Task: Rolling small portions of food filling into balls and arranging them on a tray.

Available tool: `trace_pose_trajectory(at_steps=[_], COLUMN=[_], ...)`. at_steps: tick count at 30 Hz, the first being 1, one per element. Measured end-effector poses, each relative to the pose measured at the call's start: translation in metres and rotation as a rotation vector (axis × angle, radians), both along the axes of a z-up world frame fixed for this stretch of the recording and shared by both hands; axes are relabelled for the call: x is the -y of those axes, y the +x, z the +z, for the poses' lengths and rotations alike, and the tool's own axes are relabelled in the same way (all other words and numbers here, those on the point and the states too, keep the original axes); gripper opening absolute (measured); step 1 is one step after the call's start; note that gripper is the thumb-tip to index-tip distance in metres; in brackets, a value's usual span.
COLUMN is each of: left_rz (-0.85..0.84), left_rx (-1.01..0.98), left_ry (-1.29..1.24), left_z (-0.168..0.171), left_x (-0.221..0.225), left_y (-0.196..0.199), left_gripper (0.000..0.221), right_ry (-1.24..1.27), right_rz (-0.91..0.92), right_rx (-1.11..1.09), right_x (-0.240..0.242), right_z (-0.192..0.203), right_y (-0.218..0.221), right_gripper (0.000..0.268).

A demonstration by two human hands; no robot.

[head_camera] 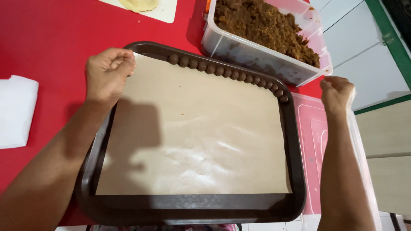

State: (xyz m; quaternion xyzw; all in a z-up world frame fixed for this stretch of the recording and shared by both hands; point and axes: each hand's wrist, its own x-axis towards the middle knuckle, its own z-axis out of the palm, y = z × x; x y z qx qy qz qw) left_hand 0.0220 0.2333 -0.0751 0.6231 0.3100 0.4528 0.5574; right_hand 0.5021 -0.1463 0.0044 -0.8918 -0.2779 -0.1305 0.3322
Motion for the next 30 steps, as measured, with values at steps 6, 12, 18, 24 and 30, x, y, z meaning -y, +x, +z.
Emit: trace_pose_trajectory(at_steps=[6, 12, 18, 24, 30], left_rz=[0.009, 0.064, 0.083, -0.006, 0.063], left_rx=[-0.072, -0.156, -0.22, 0.07, 0.055], left_ry=[0.024, 0.071, 0.096, 0.208, 0.362], left_z=[0.007, 0.008, 0.012, -0.002, -0.021], left_x=[0.006, 0.006, 0.011, 0.002, -0.007], left_y=[-0.003, -0.002, -0.006, -0.004, 0.005], left_gripper=[0.011, 0.013, 0.014, 0.019, 0.015], right_ry=[-0.085, -0.232, -0.197, -0.027, -0.047], right_rz=[0.154, 0.186, 0.42, 0.5, 0.467], right_rx=[0.07, 0.01, 0.122, 0.225, 0.172], right_x=[-0.02, -0.031, -0.048, -0.093, -0.17], right_z=[-0.003, -0.002, -0.018, 0.005, 0.025], right_y=[-0.036, -0.068, -0.08, -0.073, -0.043], right_gripper=[0.02, 0.026, 0.029, 0.02, 0.021])
